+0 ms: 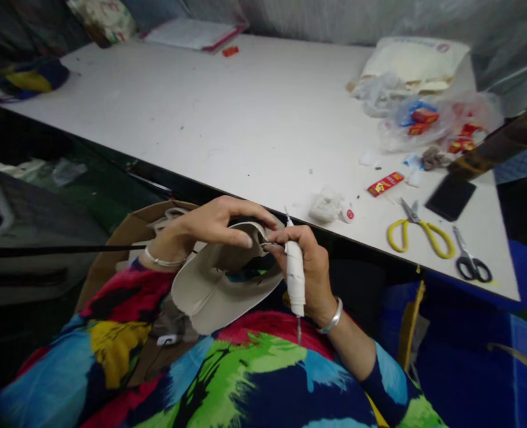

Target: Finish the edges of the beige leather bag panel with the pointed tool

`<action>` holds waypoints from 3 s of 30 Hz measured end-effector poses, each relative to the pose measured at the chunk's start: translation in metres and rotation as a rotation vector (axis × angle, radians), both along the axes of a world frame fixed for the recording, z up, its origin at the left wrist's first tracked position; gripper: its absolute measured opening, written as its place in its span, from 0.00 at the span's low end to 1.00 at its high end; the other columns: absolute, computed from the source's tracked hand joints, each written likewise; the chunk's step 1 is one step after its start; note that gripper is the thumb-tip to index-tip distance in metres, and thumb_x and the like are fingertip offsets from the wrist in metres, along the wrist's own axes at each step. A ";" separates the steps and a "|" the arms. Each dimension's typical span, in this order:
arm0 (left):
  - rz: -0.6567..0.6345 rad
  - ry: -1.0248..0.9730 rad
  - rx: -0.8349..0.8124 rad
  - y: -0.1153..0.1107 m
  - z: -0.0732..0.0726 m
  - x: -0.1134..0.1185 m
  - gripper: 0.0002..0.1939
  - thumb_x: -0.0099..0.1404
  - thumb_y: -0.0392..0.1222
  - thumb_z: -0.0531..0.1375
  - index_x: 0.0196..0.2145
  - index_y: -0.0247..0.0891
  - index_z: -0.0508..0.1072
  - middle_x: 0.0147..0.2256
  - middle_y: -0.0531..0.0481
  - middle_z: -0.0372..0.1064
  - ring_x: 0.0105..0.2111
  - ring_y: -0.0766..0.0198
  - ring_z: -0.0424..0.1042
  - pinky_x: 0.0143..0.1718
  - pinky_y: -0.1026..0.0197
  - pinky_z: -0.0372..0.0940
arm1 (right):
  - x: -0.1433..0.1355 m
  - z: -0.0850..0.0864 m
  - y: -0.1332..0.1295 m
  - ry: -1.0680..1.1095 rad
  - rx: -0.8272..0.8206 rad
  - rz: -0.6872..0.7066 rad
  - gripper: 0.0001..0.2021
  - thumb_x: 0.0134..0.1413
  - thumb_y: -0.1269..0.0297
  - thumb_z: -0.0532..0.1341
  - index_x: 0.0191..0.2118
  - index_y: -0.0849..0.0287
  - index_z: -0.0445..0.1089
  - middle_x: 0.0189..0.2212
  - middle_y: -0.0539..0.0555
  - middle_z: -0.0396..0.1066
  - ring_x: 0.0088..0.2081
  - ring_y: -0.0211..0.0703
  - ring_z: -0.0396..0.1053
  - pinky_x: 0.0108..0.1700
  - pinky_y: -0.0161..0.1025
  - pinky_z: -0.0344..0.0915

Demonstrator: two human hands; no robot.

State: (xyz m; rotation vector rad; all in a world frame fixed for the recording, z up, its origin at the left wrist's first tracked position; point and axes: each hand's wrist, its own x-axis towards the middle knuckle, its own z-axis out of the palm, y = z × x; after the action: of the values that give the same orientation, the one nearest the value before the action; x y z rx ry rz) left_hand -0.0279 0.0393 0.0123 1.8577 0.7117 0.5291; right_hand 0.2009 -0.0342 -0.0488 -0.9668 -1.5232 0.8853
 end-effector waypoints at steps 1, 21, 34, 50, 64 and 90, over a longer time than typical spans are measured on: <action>-0.030 0.013 -0.022 0.004 -0.002 0.007 0.20 0.61 0.45 0.72 0.51 0.39 0.83 0.50 0.44 0.80 0.51 0.51 0.78 0.56 0.56 0.69 | 0.001 -0.003 0.002 -0.031 0.038 -0.030 0.11 0.60 0.69 0.72 0.43 0.52 0.69 0.39 0.48 0.81 0.38 0.41 0.79 0.39 0.36 0.74; 0.337 0.078 0.014 -0.003 -0.046 0.043 0.08 0.58 0.34 0.70 0.38 0.37 0.85 0.36 0.48 0.82 0.39 0.59 0.79 0.45 0.59 0.70 | 0.000 -0.021 0.017 -0.077 0.093 -0.268 0.10 0.61 0.63 0.71 0.43 0.54 0.70 0.37 0.50 0.80 0.38 0.44 0.79 0.41 0.41 0.76; 0.917 -0.044 -0.482 0.035 -0.014 -0.040 0.21 0.46 0.50 0.77 0.31 0.39 0.74 0.25 0.55 0.71 0.24 0.63 0.68 0.26 0.63 0.64 | 0.071 -0.033 0.039 0.042 -0.033 -0.510 0.20 0.72 0.47 0.57 0.45 0.58 0.77 0.29 0.50 0.70 0.30 0.41 0.68 0.36 0.41 0.69; 0.492 0.181 -0.384 0.017 -0.078 0.095 0.10 0.59 0.47 0.65 0.31 0.36 0.80 0.24 0.52 0.72 0.26 0.62 0.66 0.30 0.61 0.59 | 0.083 -0.062 0.065 -0.126 -0.117 -0.489 0.11 0.67 0.55 0.65 0.42 0.58 0.75 0.32 0.52 0.75 0.33 0.44 0.74 0.39 0.42 0.72; 0.462 0.214 -0.445 0.027 -0.089 0.099 0.10 0.59 0.46 0.66 0.32 0.37 0.81 0.26 0.51 0.75 0.26 0.61 0.68 0.30 0.61 0.60 | 0.079 -0.073 0.080 -0.266 -0.024 -0.429 0.07 0.69 0.59 0.64 0.45 0.56 0.75 0.38 0.53 0.79 0.39 0.45 0.77 0.46 0.43 0.74; 0.379 0.243 -0.423 0.023 -0.080 0.097 0.06 0.58 0.42 0.66 0.33 0.39 0.82 0.27 0.52 0.76 0.28 0.62 0.71 0.30 0.63 0.62 | 0.074 -0.056 0.055 0.117 -0.355 -0.086 0.12 0.67 0.54 0.65 0.37 0.57 0.75 0.26 0.49 0.73 0.28 0.40 0.70 0.32 0.37 0.66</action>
State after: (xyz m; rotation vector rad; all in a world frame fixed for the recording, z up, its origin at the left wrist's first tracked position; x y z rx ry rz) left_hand 0.0686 0.0621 -0.0681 1.4062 1.2507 0.3553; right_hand 0.2747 0.0205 -0.1052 -1.2022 -1.2386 1.1539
